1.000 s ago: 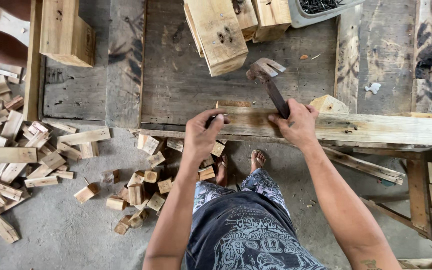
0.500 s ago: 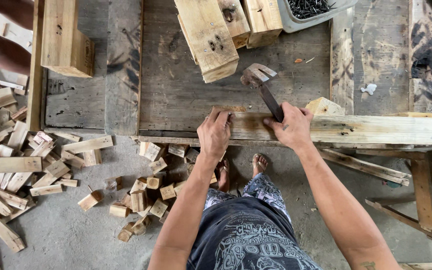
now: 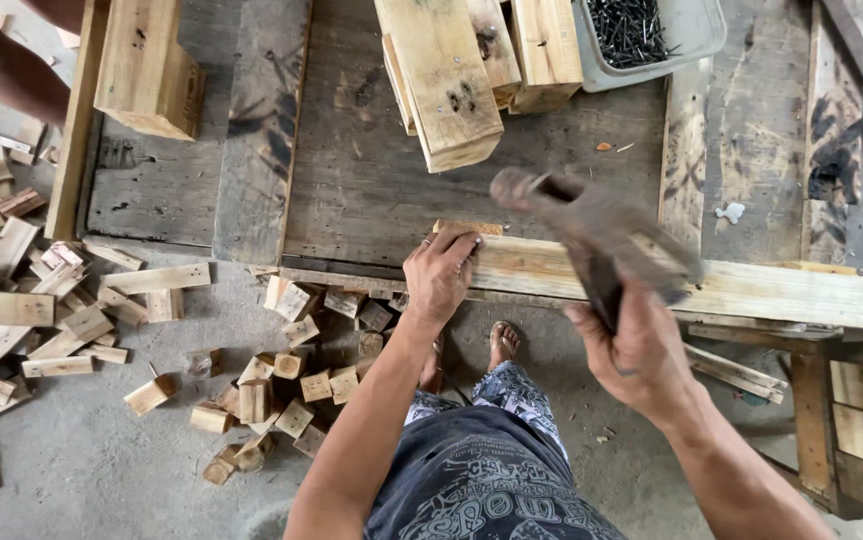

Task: The person assembles wooden frames by aligning small blocks with a long plank and hammering nails to secure them. They repeatedly pick up nails, position the wood pieces, and drive the nails in with a hammer, then place the finished units aside.

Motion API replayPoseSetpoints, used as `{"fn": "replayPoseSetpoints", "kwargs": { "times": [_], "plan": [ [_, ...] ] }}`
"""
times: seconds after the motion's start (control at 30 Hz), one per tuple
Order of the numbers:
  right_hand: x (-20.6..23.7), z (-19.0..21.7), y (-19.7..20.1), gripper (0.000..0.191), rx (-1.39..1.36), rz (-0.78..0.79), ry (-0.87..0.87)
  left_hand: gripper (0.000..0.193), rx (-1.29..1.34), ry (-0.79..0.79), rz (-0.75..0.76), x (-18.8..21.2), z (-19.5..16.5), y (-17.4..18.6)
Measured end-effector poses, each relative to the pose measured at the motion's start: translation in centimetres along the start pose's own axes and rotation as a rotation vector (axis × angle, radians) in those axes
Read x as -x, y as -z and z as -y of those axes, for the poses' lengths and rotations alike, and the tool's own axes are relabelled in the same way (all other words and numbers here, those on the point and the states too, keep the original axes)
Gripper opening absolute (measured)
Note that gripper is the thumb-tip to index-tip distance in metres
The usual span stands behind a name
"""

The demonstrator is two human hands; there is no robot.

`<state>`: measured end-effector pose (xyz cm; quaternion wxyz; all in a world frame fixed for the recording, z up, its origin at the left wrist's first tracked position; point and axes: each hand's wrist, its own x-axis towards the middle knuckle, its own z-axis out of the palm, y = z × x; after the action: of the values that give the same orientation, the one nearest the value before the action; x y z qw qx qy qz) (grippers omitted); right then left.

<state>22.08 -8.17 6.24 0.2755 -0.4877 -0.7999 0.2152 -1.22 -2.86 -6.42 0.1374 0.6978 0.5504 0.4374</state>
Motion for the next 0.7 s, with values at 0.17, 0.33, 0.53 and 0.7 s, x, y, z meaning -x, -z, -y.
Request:
{"fn": "replayPoseSetpoints", "kwargs": {
  "times": [0.17,0.33,0.53,0.7],
  "plan": [
    [-0.7,0.9,-0.7,0.031,0.045,0.322,-0.322,0.015,-0.037,0.024,0.065,-0.2,0.2,0.2],
    [0.7,1.8,-0.8,0.04,-0.051,0.119,-0.187,0.014,0.011,-0.022,-0.053,0.0,0.3,-0.2],
    [0.8,1.0,-2.8,0.029,0.012,0.25,-0.458,0.009,-0.046,-0.002,0.018,0.4,0.6,-0.6],
    [3.5,1.1,-1.6,0.03,0.058,0.164,-0.494,0.02,0.119,0.081,0.081,0.1,0.9,-0.3]
  ]
}}
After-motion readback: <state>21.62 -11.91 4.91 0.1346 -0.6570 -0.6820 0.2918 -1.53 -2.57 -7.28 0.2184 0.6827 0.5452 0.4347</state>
